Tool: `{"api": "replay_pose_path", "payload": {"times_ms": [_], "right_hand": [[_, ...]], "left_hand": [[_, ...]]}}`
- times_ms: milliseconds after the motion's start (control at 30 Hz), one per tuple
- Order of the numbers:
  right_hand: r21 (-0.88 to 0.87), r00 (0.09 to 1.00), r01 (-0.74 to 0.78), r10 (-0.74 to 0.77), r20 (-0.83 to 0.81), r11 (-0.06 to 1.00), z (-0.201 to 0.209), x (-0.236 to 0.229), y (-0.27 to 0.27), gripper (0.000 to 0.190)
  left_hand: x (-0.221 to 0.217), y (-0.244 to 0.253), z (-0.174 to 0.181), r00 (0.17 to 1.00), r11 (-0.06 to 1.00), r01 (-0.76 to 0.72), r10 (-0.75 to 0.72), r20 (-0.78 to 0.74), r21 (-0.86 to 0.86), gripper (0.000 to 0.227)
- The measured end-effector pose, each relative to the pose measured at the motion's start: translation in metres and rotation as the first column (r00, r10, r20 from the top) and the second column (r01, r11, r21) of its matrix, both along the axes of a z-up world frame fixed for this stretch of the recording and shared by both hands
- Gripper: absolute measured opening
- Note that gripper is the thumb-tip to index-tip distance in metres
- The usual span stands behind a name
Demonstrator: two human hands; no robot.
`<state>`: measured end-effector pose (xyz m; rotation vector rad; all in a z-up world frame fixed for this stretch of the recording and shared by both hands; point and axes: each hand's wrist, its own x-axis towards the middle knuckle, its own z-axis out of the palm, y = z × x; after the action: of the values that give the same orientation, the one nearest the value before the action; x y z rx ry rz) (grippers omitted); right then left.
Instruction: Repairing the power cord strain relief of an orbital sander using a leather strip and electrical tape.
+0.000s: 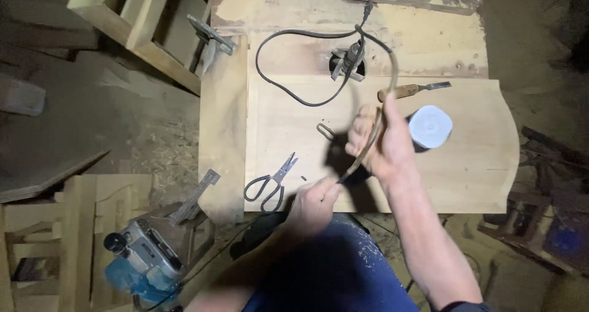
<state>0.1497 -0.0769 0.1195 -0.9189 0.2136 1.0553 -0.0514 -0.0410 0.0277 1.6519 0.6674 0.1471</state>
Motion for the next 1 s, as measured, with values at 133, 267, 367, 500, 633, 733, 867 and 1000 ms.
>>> {"api": "replay_pose_path", "payload": {"times_ms": [133, 267, 367, 500, 633, 733, 867, 1000], "right_hand": [[0.117, 1.000, -0.003, 0.004, -0.013, 0.993, -0.014, -0.006, -0.028, 0.053], [0.002, 0.988, 0.147, -0.147, -0.037, 0.989, -0.007, -0.010, -0.050, 0.050], [0.021, 0.969, 0.246, -0.245, -0.036, 0.969, -0.016, -0.020, -0.065, 0.046], [0.134, 0.958, 0.287, -0.284, -0.046, 0.948, -0.046, -0.022, -0.087, 0.049], [0.227, 0.960, 0.277, -0.280, -0.019, 0.934, -0.055, -0.025, -0.091, 0.050], [0.294, 0.962, 0.260, -0.272, 0.000, 0.920, -0.055, -0.027, -0.089, 0.049], [0.348, 0.962, 0.241, -0.271, 0.037, 0.906, -0.058, -0.030, -0.093, 0.046], [0.330, 0.955, 0.257, -0.292, 0.060, 0.908, -0.058, -0.036, -0.095, 0.045]], "left_hand": [[0.008, -0.002, -0.009, 0.957, 0.843, -0.065, -0.099, 0.273, 0.533, 0.021], [0.015, 0.014, 0.004, 0.837, 0.481, -0.169, -0.391, 0.383, 0.861, 0.028], [0.018, 0.011, 0.021, 0.862, 0.441, -0.164, -0.371, 0.345, 0.882, 0.028], [0.022, 0.002, 0.024, 0.854, 0.478, -0.225, -0.324, 0.408, 0.849, 0.028], [0.023, -0.005, 0.026, 0.835, 0.563, -0.192, -0.337, 0.435, 0.804, 0.027], [0.023, -0.011, 0.028, 0.854, 0.644, -0.076, -0.352, 0.383, 0.761, 0.033], [0.023, -0.021, 0.034, 0.924, 0.958, 0.057, -0.157, 0.349, 0.280, 0.032], [0.026, -0.014, 0.024, 0.969, 0.984, 0.168, -0.153, 0.192, -0.066, 0.035]]}}
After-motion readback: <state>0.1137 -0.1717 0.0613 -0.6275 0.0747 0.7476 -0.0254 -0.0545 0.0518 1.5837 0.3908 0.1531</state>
